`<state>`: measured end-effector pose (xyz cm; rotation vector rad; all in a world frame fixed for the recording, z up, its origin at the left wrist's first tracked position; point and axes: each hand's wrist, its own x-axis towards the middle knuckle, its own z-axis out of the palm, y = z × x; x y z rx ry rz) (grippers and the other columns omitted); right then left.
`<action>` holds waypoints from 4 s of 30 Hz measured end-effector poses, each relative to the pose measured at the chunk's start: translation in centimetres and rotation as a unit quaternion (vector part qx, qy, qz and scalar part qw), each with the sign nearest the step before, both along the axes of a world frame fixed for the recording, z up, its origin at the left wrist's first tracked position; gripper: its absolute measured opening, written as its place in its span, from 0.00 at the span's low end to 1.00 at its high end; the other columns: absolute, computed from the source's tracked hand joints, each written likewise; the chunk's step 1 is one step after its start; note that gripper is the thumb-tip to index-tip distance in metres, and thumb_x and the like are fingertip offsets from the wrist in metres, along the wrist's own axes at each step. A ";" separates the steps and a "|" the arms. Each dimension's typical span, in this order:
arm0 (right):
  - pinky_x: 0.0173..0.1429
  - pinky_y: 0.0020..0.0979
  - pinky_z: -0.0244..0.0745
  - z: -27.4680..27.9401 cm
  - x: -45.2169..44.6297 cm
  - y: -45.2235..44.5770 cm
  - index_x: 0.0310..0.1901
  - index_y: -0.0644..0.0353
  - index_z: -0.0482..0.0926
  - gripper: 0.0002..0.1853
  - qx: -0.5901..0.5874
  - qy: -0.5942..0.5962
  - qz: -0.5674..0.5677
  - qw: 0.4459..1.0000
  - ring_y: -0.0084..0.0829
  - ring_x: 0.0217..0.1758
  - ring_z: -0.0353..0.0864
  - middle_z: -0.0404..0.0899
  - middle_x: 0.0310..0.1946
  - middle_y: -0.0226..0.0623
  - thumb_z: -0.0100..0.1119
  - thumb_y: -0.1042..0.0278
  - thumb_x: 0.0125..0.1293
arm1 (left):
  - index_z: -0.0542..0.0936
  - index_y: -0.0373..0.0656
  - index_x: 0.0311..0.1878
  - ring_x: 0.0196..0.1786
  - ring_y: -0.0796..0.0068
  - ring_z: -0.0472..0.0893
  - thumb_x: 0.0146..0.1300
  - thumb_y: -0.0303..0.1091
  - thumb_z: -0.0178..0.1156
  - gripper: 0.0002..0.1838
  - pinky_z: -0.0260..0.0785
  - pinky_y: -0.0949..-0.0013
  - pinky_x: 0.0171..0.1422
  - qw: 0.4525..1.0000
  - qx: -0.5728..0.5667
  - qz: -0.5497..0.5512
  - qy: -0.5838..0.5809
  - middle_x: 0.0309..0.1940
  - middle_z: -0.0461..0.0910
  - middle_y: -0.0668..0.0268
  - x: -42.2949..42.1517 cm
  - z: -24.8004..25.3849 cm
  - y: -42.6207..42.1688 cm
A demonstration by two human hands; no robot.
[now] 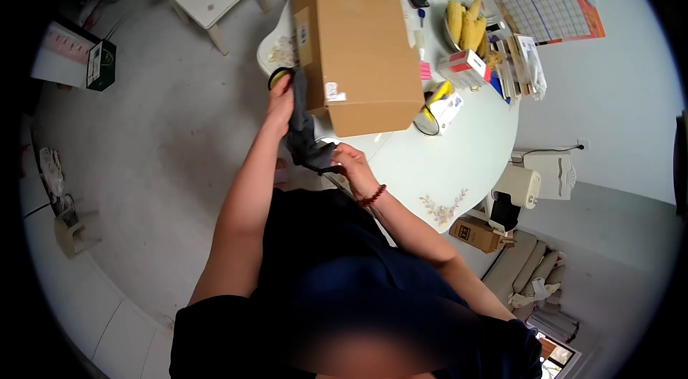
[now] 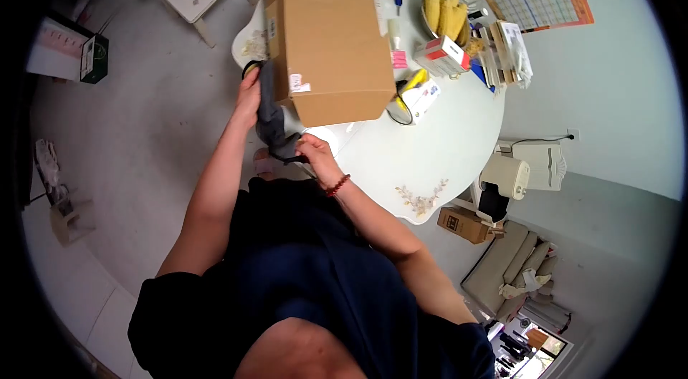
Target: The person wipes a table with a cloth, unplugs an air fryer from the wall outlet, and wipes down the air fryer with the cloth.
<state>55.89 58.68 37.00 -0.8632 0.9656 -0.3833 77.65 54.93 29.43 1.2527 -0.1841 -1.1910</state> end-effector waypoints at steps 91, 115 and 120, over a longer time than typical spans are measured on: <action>0.40 0.28 0.83 -11.5 11.3 10.6 0.47 0.65 0.72 0.14 0.124 -0.058 -0.757 0.639 0.29 0.32 0.81 0.78 0.34 0.38 0.63 0.75 0.63 | 0.71 0.39 0.48 0.48 0.72 0.79 0.69 0.29 0.59 0.09 0.74 0.68 0.54 0.943 0.117 -0.308 0.036 0.45 0.78 0.63 8.1 -3.6 3.0; 0.30 0.22 0.74 -6.5 10.0 12.0 0.40 0.60 0.72 0.08 0.019 0.027 -0.657 0.753 0.20 0.24 0.75 0.76 0.25 0.29 0.60 0.79 0.62 | 0.80 0.33 0.33 0.29 0.78 0.78 0.58 0.27 0.64 0.06 0.72 0.73 0.35 0.926 0.101 -0.331 -0.153 0.29 0.81 0.64 2.3 -3.6 7.7; 0.31 0.23 0.74 -6.3 10.3 12.5 0.40 0.60 0.72 0.07 0.026 0.016 -0.661 0.750 0.20 0.24 0.75 0.76 0.25 0.29 0.60 0.78 0.63 | 0.77 0.35 0.35 0.30 0.76 0.79 0.60 0.28 0.62 0.06 0.73 0.72 0.37 0.949 0.099 -0.287 -0.083 0.31 0.80 0.64 3.9 -3.5 6.6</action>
